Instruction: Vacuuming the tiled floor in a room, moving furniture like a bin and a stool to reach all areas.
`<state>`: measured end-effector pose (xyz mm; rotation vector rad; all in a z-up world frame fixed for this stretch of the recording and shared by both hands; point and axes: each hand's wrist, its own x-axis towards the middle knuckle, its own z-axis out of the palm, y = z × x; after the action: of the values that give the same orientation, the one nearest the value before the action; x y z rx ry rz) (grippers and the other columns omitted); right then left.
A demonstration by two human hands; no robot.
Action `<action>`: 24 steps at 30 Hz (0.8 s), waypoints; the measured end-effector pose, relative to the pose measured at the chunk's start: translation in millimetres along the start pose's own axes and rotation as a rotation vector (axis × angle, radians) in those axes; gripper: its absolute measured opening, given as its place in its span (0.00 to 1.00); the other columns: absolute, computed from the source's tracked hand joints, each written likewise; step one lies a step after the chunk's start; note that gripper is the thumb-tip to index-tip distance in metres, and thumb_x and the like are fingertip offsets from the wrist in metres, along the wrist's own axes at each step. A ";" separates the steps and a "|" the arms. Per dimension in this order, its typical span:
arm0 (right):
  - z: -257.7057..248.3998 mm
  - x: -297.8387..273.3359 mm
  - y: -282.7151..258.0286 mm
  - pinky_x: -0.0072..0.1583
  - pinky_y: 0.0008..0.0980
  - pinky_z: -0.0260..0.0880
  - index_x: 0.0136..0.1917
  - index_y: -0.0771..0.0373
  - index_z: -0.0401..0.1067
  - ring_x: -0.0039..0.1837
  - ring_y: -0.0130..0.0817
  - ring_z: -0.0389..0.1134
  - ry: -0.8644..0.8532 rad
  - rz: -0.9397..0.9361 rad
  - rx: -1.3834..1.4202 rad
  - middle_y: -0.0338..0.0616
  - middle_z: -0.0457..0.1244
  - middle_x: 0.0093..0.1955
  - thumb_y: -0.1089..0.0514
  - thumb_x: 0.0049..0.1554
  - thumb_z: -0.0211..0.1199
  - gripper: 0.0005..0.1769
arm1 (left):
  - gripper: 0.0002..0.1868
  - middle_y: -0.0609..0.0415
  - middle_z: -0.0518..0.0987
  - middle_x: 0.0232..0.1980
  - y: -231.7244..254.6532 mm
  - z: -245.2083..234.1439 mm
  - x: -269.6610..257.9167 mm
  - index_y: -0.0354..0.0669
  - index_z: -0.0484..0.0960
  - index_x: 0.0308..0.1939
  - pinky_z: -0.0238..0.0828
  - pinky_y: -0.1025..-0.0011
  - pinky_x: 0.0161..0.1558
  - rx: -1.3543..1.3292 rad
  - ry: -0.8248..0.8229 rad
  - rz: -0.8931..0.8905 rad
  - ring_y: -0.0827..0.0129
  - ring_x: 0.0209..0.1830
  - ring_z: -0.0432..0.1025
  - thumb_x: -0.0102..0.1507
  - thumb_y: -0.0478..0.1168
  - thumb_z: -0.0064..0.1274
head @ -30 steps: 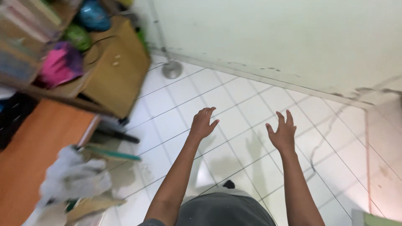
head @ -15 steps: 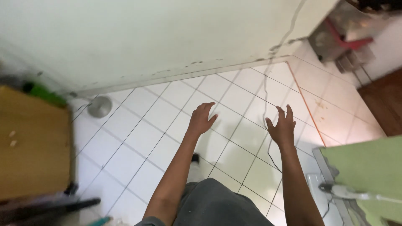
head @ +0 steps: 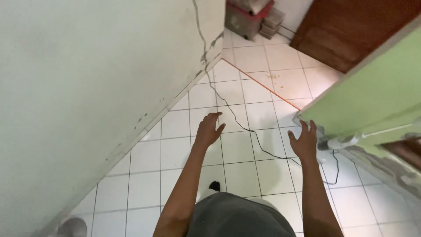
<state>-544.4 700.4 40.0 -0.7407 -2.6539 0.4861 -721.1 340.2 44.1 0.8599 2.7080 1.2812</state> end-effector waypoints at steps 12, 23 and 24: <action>-85.5 -1.5 104.2 0.73 0.56 0.60 0.76 0.64 0.62 0.80 0.67 0.50 0.247 0.442 0.006 0.67 0.43 0.82 0.50 0.57 0.71 0.39 | 0.27 0.45 0.76 0.62 67.3 136.3 168.6 0.44 0.73 0.65 0.71 0.55 0.58 -0.071 -0.262 0.339 0.50 0.61 0.70 0.63 0.46 0.59; -124.7 51.5 256.2 0.75 0.52 0.58 0.75 0.65 0.60 0.80 0.63 0.49 0.273 0.581 0.106 0.66 0.42 0.82 0.50 0.58 0.69 0.37 | 0.26 0.47 0.76 0.60 196.7 315.1 256.6 0.45 0.74 0.63 0.71 0.56 0.57 -0.162 -0.383 0.446 0.50 0.60 0.71 0.63 0.46 0.60; -127.3 55.0 264.9 0.74 0.51 0.57 0.75 0.64 0.60 0.80 0.63 0.48 0.253 0.583 0.122 0.66 0.41 0.82 0.51 0.58 0.69 0.37 | 0.26 0.47 0.77 0.60 205.1 329.0 261.0 0.44 0.74 0.63 0.71 0.56 0.58 -0.178 -0.364 0.456 0.49 0.60 0.71 0.63 0.47 0.60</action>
<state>-423.0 973.1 56.6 -1.4364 -2.1285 0.6411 -764.3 805.3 27.8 1.5686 2.1545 1.2472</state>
